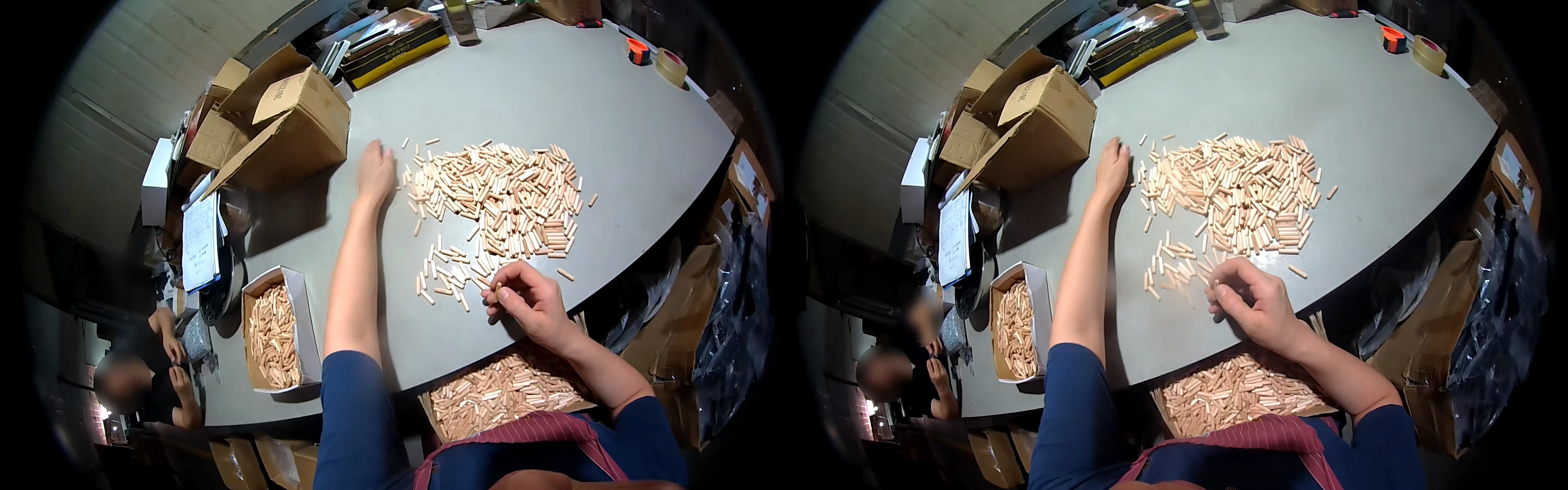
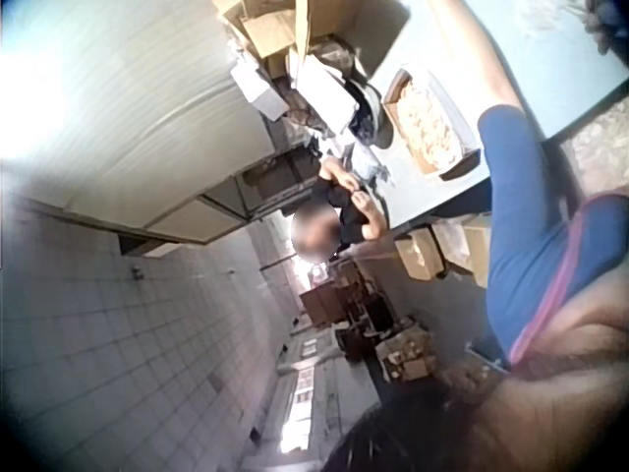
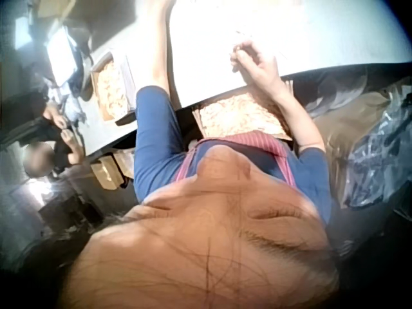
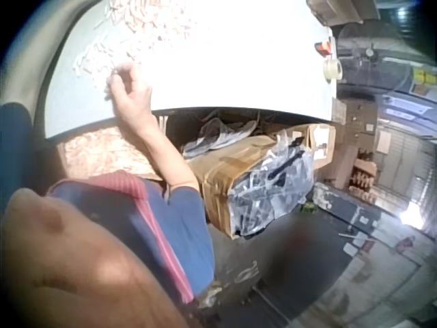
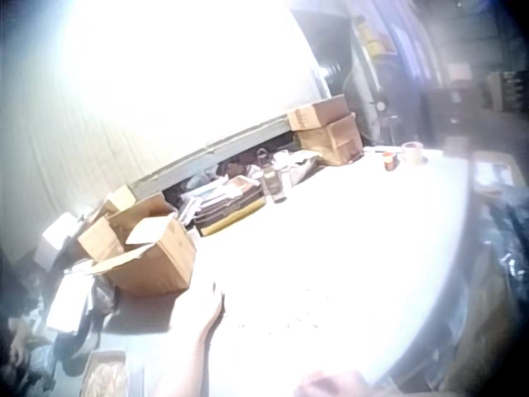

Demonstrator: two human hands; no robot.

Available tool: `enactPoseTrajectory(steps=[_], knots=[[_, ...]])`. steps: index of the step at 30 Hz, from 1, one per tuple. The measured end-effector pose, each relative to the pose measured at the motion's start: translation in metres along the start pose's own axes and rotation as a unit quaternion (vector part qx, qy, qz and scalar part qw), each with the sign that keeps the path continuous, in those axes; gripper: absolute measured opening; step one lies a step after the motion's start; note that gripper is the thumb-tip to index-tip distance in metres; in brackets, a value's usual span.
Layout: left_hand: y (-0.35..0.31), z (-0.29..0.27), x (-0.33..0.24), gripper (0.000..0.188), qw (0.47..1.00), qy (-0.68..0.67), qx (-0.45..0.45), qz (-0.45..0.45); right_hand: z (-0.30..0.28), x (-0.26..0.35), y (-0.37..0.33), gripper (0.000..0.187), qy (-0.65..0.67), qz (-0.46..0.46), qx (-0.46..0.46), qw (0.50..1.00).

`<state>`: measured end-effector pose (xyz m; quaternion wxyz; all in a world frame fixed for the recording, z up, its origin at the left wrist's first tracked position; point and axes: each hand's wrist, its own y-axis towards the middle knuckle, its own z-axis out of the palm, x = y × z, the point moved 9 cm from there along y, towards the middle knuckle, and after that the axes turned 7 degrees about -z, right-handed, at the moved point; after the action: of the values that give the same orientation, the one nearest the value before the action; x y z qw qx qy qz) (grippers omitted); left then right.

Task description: The person repeatedly picks up small wooden pegs from a pile on the table and places them into a cardboard box. The hands work continuously to transfer the pegs from the table surface into the box, gradually reducing the pile on the table.

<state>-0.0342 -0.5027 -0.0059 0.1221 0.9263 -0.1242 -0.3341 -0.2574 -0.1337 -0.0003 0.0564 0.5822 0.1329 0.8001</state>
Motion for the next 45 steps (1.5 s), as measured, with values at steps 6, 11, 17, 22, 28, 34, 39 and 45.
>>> enactPoseTrajectory(steps=[6, 11, 17, 22, 28, 34, 39, 45], knots=[[0.008, 0.045, -0.063, 0.046, 0.935, -0.282, 0.214, 0.012, 0.007, 0.006, -0.001, 0.009, -0.098, -0.009, 0.031, 0.995], [-0.019, 0.045, -0.083, 0.045, 0.902, -0.315, 0.293, 0.028, 0.008, 0.006, -0.001, 0.008, -0.081, 0.018, 0.032, 0.996], [-0.08, 0.018, -0.085, 0.051, 0.926, -0.23, 0.281, 0.098, 0.005, 0.0, 0.001, 0.009, -0.065, 0.012, 0.04, 0.997], [-0.147, -0.004, -0.099, 0.051, 0.956, -0.149, 0.214, 0.131, -0.002, -0.004, 0.0, 0.015, -0.099, -0.01, 0.023, 0.995], [-0.229, -0.027, -0.122, 0.052, 0.982, -0.012, 0.122, 0.145, -0.003, 0.007, -0.005, 0.016, -0.194, -0.058, 0.014, 0.979], [-0.28, -0.04, -0.151, 0.052, 0.987, 0.049, 0.08, 0.132, 0.011, 0.036, -0.007, 0.016, -0.308, -0.215, 0.03, 0.926], [-0.299, -0.048, -0.152, 0.059, 0.99, -0.014, 0.123, 0.075, 0.02, 0.042, -0.014, 0.019, -0.347, -0.254, 0.045, 0.902], [-0.325, -0.093, -0.09, 0.069, 0.94, -0.304, 0.062, -0.143, 0.024, 0.045, -0.013, 0.024, -0.371, -0.25, 0.062, 0.892]])
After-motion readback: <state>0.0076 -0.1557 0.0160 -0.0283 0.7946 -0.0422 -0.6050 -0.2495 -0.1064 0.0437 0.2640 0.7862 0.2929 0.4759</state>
